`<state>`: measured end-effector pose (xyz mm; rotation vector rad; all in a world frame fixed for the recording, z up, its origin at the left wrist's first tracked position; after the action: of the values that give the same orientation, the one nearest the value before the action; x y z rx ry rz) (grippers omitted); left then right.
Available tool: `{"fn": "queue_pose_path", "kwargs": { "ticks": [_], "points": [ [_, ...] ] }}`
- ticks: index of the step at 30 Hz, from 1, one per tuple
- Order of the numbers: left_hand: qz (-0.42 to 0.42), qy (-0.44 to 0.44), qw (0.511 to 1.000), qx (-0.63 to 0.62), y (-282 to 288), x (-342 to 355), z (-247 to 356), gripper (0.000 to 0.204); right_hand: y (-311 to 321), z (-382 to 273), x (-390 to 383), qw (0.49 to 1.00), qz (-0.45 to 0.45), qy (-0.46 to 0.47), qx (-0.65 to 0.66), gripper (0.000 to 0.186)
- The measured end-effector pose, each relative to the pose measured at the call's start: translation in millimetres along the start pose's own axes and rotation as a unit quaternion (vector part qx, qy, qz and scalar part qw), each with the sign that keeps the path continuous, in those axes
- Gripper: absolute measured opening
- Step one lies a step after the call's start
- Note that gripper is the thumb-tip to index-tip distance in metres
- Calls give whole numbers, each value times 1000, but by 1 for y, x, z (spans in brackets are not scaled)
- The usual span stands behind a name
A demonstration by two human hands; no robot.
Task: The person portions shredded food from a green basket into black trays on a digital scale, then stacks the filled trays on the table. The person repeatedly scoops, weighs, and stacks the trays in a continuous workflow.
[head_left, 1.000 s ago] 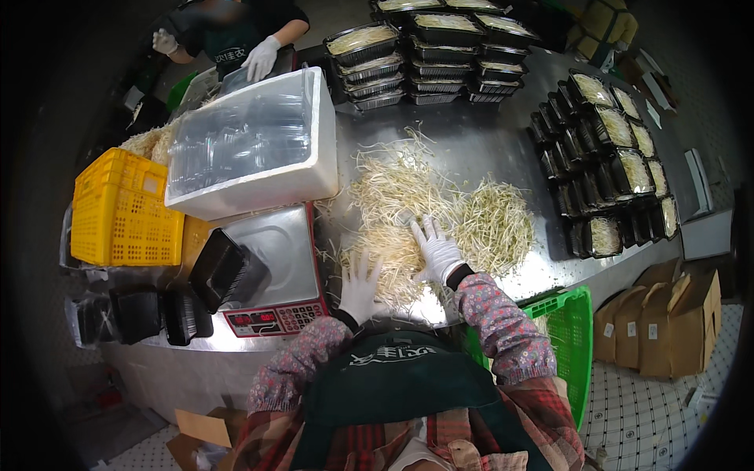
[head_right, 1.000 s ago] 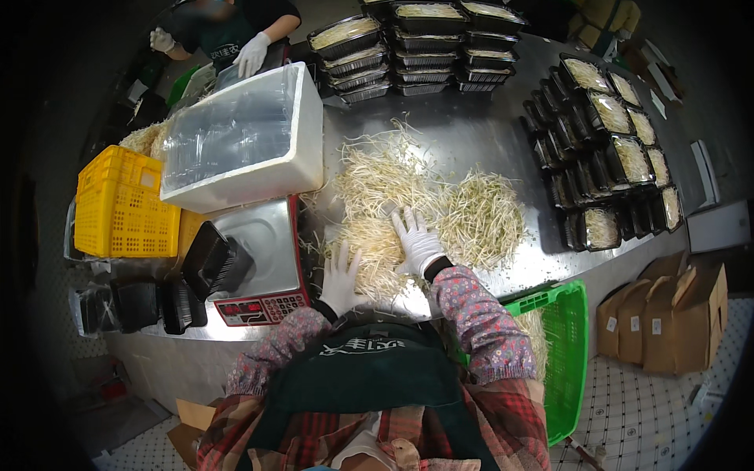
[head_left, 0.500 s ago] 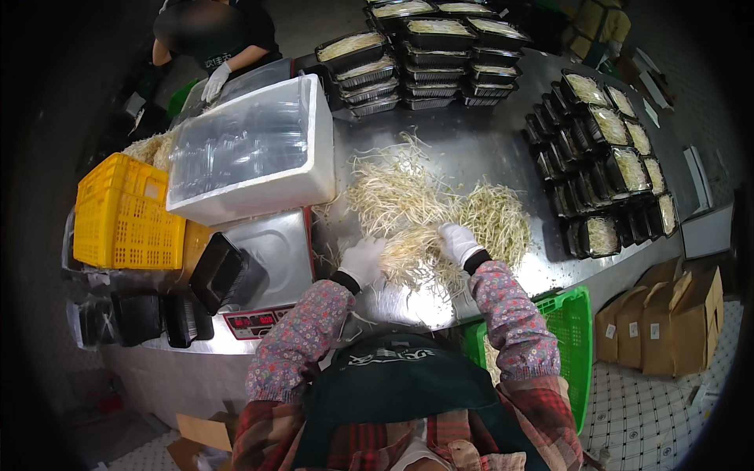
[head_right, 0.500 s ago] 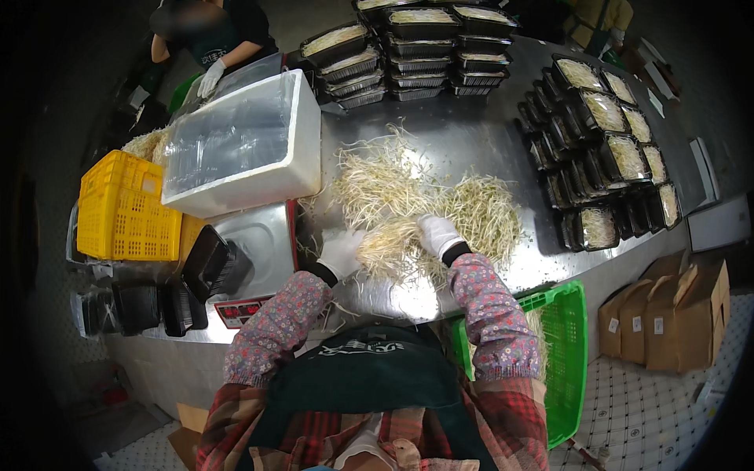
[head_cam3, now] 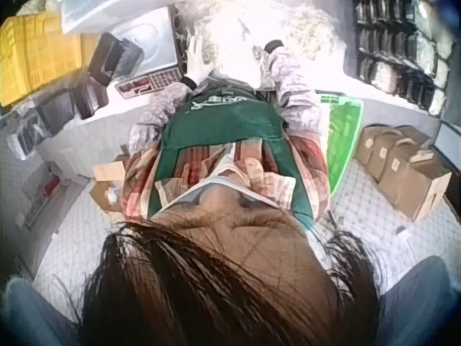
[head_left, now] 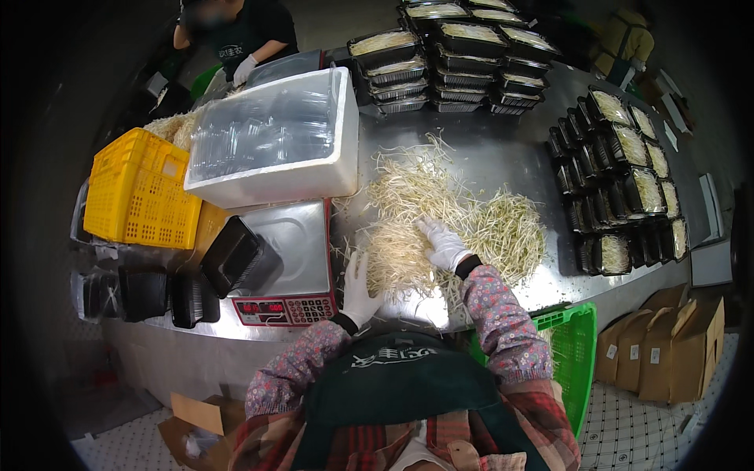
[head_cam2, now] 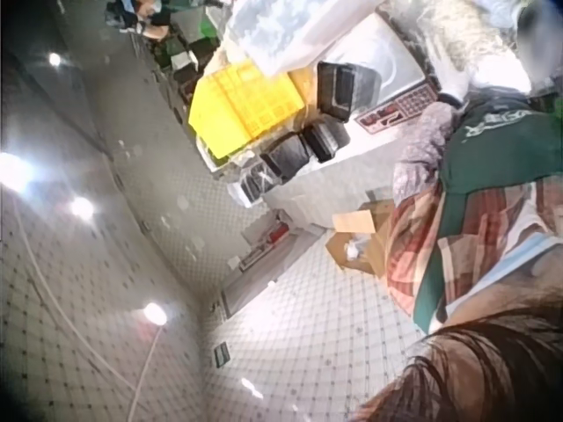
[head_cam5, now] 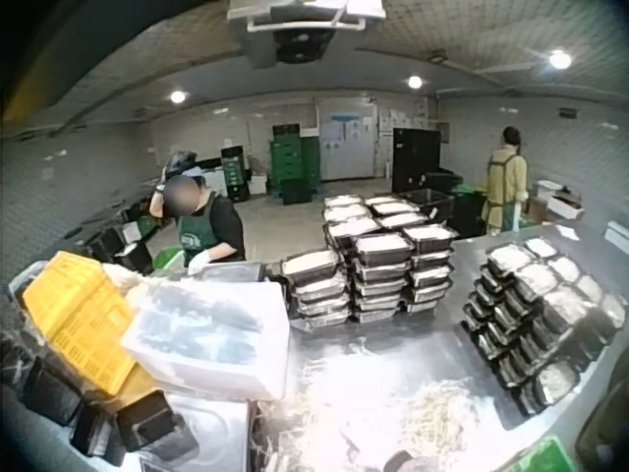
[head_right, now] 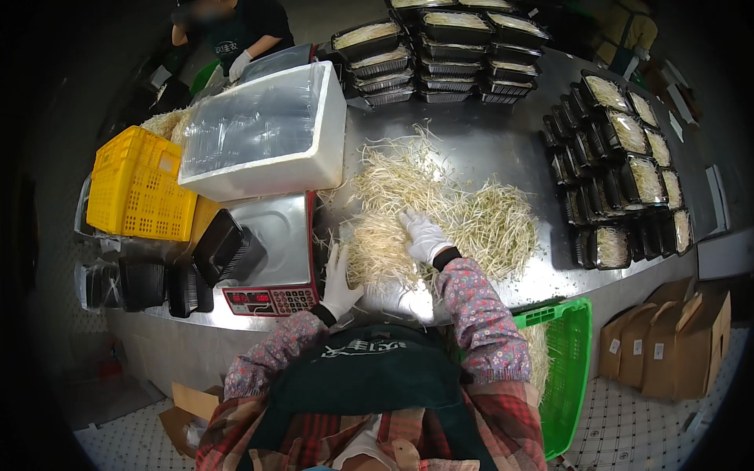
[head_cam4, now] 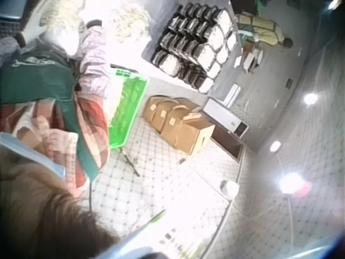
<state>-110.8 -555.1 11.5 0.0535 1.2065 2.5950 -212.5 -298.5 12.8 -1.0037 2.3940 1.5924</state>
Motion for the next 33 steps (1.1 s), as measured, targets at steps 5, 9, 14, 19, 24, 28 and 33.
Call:
{"fn": "queue_pose_path", "kwargs": {
  "ticks": [5, 9, 14, 19, 24, 28, 33],
  "points": [
    [2, 228, 714, -662, -48, -11, -20, 63, 12, -29, 18, 995, -1, -40, 89, 116],
    [-3, 187, 641, -745, -67, 7, -27, 60, 0, -103, 2, 981, -90, -67, -159, 139],
    [-57, 194, 727, -656, -1, -8, 7, 66, -45, -60, 24, 994, 37, -39, -95, 110],
    [245, 46, 895, -370, 147, -41, -11, 49, -33, -26, 26, 991, 114, -64, -17, 74],
    [525, 157, 821, -160, 234, -87, -119, 60, 7, -25, -2, 975, 142, -93, 146, 76],
    [448, 152, 791, -387, 225, -106, -249, 51, 27, -44, -9, 969, 115, -89, 200, 79],
    [491, 71, 726, -475, 211, -29, -158, 38, 58, -44, -26, 922, 180, 38, 342, 66]
  ]
}}
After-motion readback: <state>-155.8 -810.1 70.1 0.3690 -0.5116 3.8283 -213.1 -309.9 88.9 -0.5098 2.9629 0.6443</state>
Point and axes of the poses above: each hand's wrist, its own x-axis towards the middle knuckle, its own y-axis out of the back of the hand, z = x × y, the point moved 1 cm from there along x, towards the middle knuckle, and after that the axes turned 10 degrees about -z, right-handed, at the moved point
